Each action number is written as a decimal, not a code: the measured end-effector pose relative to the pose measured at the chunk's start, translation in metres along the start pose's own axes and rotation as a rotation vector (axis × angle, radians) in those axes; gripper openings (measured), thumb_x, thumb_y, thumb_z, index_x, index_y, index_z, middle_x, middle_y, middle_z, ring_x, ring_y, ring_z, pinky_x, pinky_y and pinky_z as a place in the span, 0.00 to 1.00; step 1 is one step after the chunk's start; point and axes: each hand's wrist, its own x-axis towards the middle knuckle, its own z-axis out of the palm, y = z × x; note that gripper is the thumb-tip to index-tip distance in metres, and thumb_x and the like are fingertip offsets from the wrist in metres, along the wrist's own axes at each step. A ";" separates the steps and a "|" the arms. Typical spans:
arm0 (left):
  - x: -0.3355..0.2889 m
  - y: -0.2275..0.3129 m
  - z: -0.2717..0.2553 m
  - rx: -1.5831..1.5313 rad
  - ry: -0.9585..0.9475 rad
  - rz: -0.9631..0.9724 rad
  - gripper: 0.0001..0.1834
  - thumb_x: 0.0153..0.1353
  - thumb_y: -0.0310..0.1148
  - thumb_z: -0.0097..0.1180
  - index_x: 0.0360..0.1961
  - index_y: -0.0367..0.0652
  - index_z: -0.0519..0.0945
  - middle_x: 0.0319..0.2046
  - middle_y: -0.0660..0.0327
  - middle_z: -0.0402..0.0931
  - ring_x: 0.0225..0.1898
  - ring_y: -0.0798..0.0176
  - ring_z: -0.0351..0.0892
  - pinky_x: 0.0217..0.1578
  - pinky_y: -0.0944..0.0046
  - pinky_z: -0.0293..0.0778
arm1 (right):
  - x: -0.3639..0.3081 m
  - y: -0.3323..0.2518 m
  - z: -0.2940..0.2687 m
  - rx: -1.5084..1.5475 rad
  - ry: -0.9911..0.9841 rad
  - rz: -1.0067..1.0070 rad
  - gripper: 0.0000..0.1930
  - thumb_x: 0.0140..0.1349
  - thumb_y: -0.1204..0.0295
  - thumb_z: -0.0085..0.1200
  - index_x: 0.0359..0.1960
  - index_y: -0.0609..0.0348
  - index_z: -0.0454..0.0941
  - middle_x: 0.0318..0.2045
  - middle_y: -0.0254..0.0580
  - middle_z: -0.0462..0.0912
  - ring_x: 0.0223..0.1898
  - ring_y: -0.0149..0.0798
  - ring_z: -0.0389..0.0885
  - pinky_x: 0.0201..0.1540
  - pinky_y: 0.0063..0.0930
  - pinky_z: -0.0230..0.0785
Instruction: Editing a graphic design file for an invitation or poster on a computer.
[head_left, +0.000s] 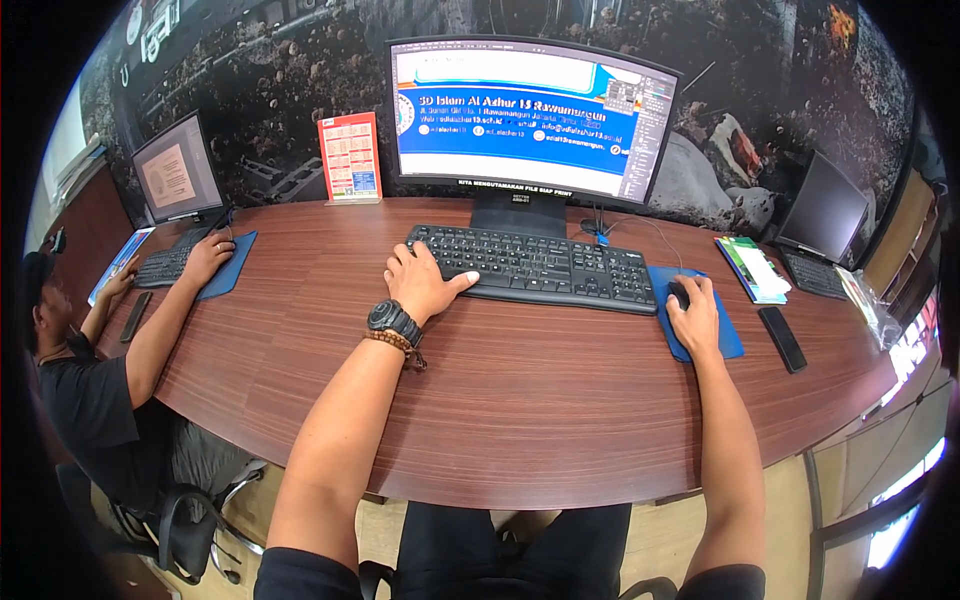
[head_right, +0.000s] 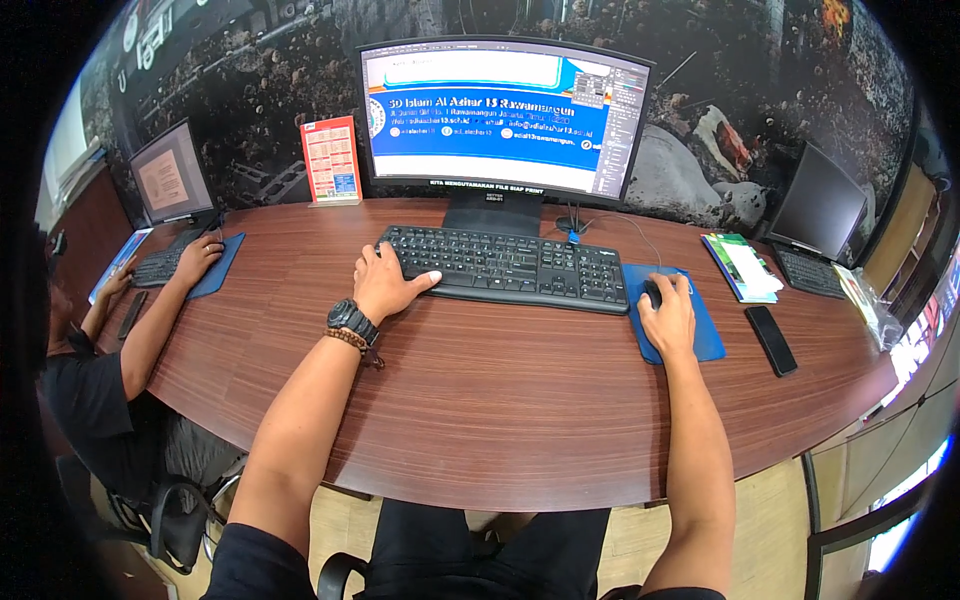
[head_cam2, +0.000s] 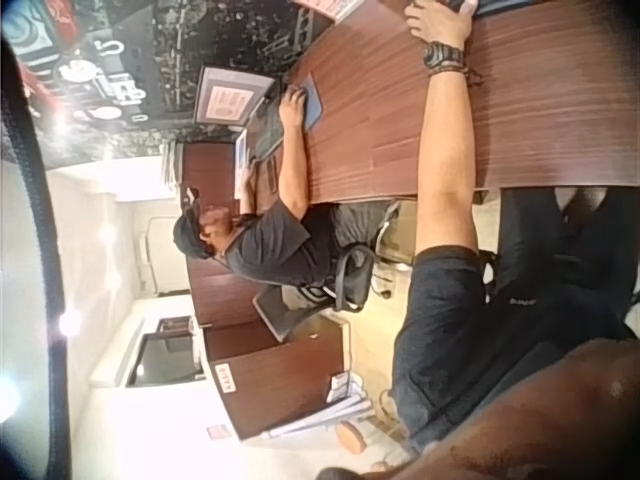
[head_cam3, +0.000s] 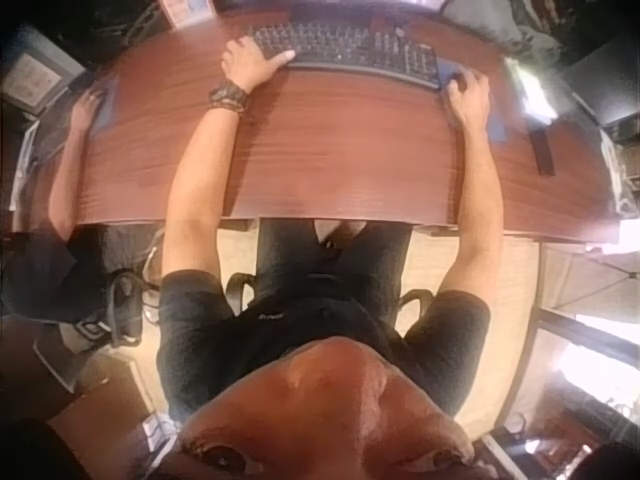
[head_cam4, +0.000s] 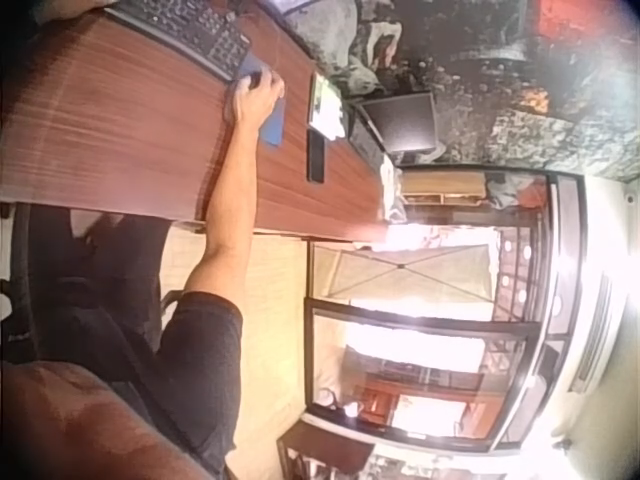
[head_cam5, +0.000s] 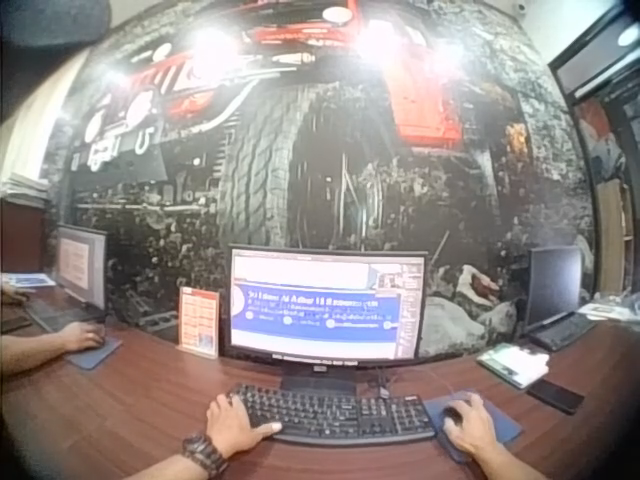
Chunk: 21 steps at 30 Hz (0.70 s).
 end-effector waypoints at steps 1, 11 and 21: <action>0.000 0.001 0.001 0.005 -0.007 0.006 0.56 0.50 0.68 0.65 0.58 0.22 0.66 0.58 0.31 0.63 0.59 0.30 0.66 0.59 0.40 0.66 | 0.001 0.002 0.001 0.021 0.019 0.010 0.19 0.58 0.67 0.58 0.51 0.54 0.80 0.52 0.51 0.74 0.53 0.56 0.76 0.56 0.45 0.71; 0.000 -0.001 0.003 0.034 -0.019 0.001 0.55 0.50 0.68 0.65 0.58 0.23 0.67 0.57 0.32 0.64 0.59 0.32 0.66 0.60 0.41 0.64 | 0.002 0.004 0.002 0.061 -0.002 0.058 0.18 0.58 0.64 0.60 0.49 0.55 0.82 0.51 0.50 0.74 0.53 0.56 0.76 0.56 0.45 0.71; 0.001 0.000 0.005 0.028 -0.035 -0.022 0.54 0.49 0.68 0.66 0.58 0.26 0.68 0.58 0.35 0.64 0.60 0.36 0.64 0.61 0.40 0.61 | 0.003 0.009 0.003 0.060 0.005 0.039 0.18 0.57 0.64 0.60 0.49 0.56 0.82 0.51 0.51 0.74 0.54 0.56 0.75 0.57 0.45 0.70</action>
